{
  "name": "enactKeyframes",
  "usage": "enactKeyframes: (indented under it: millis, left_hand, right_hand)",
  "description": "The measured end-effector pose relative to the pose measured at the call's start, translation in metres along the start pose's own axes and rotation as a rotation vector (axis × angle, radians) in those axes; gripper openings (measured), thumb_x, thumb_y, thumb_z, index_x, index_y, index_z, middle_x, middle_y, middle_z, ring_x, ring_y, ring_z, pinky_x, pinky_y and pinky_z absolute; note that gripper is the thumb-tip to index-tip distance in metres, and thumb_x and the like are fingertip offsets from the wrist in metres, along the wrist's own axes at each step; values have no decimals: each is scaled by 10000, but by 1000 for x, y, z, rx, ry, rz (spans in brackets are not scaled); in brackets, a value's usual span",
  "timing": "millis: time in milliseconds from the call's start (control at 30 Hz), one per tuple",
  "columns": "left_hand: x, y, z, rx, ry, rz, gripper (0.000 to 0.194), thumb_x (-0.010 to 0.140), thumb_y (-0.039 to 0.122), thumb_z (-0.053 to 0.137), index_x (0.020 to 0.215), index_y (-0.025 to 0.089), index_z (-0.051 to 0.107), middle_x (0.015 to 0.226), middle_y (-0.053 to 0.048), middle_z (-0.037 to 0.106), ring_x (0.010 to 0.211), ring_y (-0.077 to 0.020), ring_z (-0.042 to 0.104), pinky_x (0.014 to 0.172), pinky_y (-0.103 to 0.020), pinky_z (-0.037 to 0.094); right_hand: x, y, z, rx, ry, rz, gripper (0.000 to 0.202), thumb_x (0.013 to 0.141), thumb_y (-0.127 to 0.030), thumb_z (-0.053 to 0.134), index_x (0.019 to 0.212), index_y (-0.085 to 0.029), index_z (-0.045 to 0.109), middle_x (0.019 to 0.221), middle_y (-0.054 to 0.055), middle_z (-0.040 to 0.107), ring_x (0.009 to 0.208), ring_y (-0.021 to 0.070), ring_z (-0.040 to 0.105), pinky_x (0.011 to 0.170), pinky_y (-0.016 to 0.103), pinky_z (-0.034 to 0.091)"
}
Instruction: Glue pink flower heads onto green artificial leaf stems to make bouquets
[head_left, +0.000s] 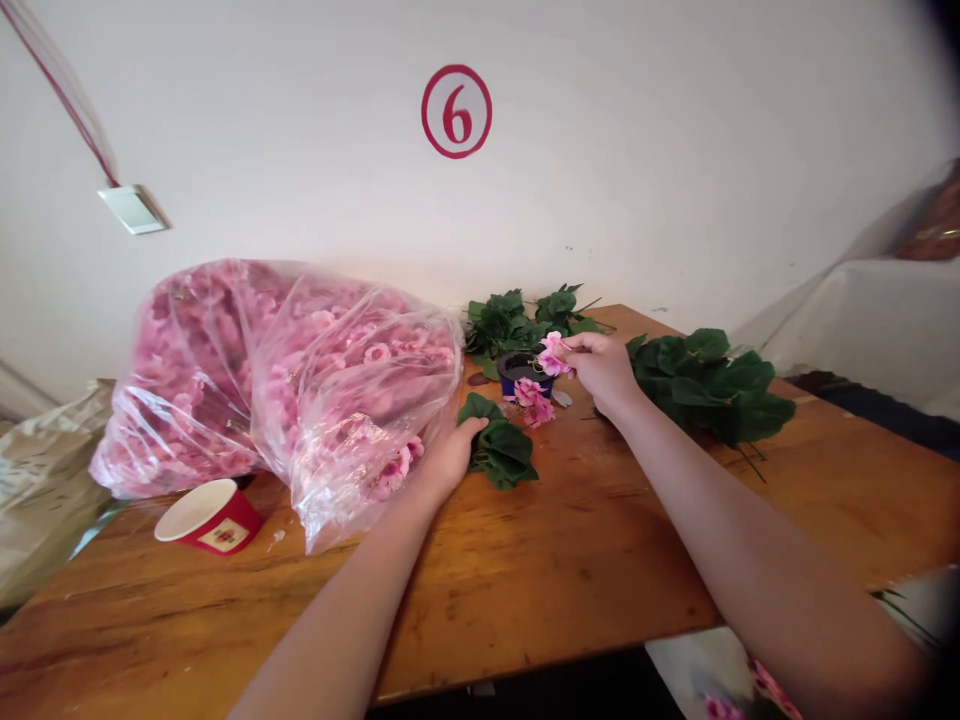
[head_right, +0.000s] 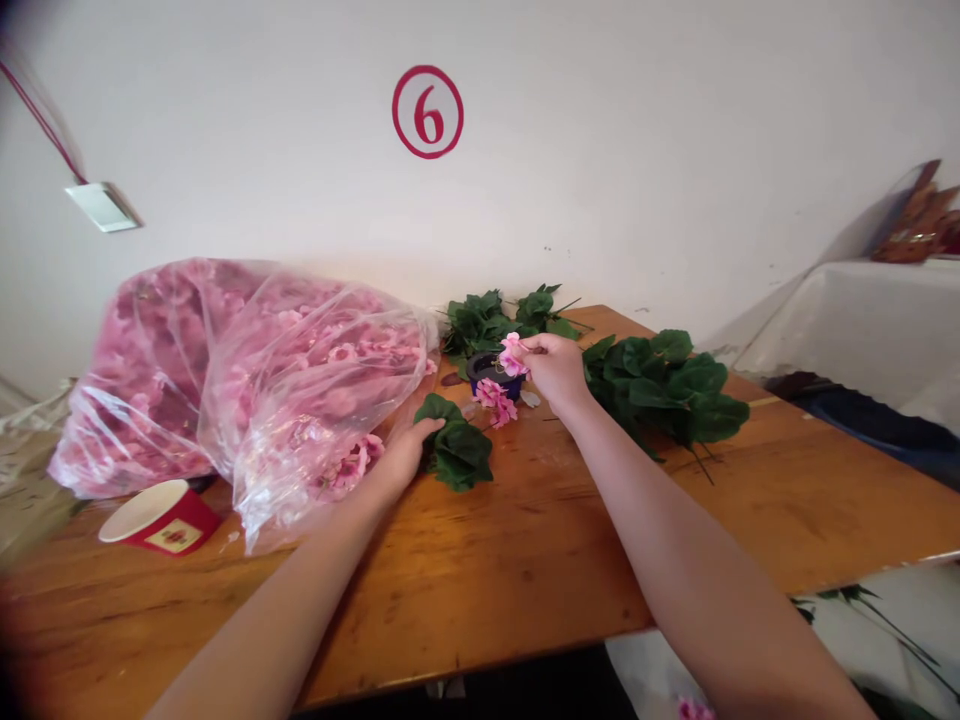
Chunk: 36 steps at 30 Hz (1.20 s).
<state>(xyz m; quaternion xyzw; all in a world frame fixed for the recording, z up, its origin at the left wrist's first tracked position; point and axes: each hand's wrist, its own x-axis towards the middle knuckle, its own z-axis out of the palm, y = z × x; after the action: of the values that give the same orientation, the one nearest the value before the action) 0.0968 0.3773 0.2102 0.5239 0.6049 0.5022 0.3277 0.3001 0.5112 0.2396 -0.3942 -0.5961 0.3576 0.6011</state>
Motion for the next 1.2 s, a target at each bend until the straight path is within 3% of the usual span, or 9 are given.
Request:
enactKeyframes:
  millis: [100,233,367,467,600,767,933,1067,1200]
  left_hand:
    - [-3,-6,5,96,79,110,324,776,427,623,976,172,612,937,-59,681,897,-216,629,849,-344,464]
    - [-3,-17,7,341,321,280,524,766,393,682,1188,166,469,1080,-102,610,1021,-230,583,933,-401,428]
    - [-1,-16,0,722,364,503,421,801,290,658,1193,212,526,1133,-115,540,1113,-282,501,965,-461,398]
    - [1,-13,-3,881,180,647,233,874,205,537,1091,216,620,1025,-99,557,1021,-251,533,906,-415,440]
    - [3,-15,1,830,-137,674,275,925,203,452,1156,184,601,992,-81,584,897,-179,581,828,-314,492]
    - [-1,-14,6,708,-247,635,323,917,392,495,1134,179,605,1067,-91,600,1007,-199,583,940,-345,470]
    - [-5,-6,5,684,-295,626,423,829,510,583,1106,195,639,1064,-94,626,1029,-225,581,950,-362,456]
    - [-7,2,3,743,-340,623,468,766,536,648,1115,225,657,1068,-86,634,1042,-246,564,950,-379,435]
    - [-12,9,-2,769,-464,561,365,775,515,651,1028,257,703,1040,-64,622,1015,-230,559,938,-362,432]
  right_hand:
    - [-1,-2,0,-7,-9,-11,337,612,-470,779,706,-155,706,620,18,629,475,100,468,460,245,376]
    - [-3,-5,1,-20,-29,-8,308,619,-451,777,681,-160,696,563,0,588,459,98,452,450,241,350]
    - [-4,-2,3,-24,-37,3,273,627,-417,768,676,-160,692,570,6,593,460,101,455,452,245,360]
    - [-4,-1,3,-28,-29,7,270,622,-408,766,687,-155,700,583,16,608,472,106,465,461,248,372]
    - [-4,-3,3,-29,-24,4,261,623,-400,761,683,-153,705,584,19,617,478,105,471,473,247,380]
    - [-4,-2,2,-54,-24,-7,272,632,-421,760,696,-161,713,599,26,635,484,109,479,480,249,385]
    - [-4,2,2,-72,-23,-18,286,645,-439,756,706,-163,715,636,42,664,516,127,527,487,248,394]
    - [-4,3,4,-144,-12,-59,327,662,-484,738,707,-160,724,658,51,685,572,153,580,509,247,404]
    - [-4,5,6,-166,-15,-80,318,677,-480,728,713,-164,726,663,51,690,594,161,593,513,249,399]
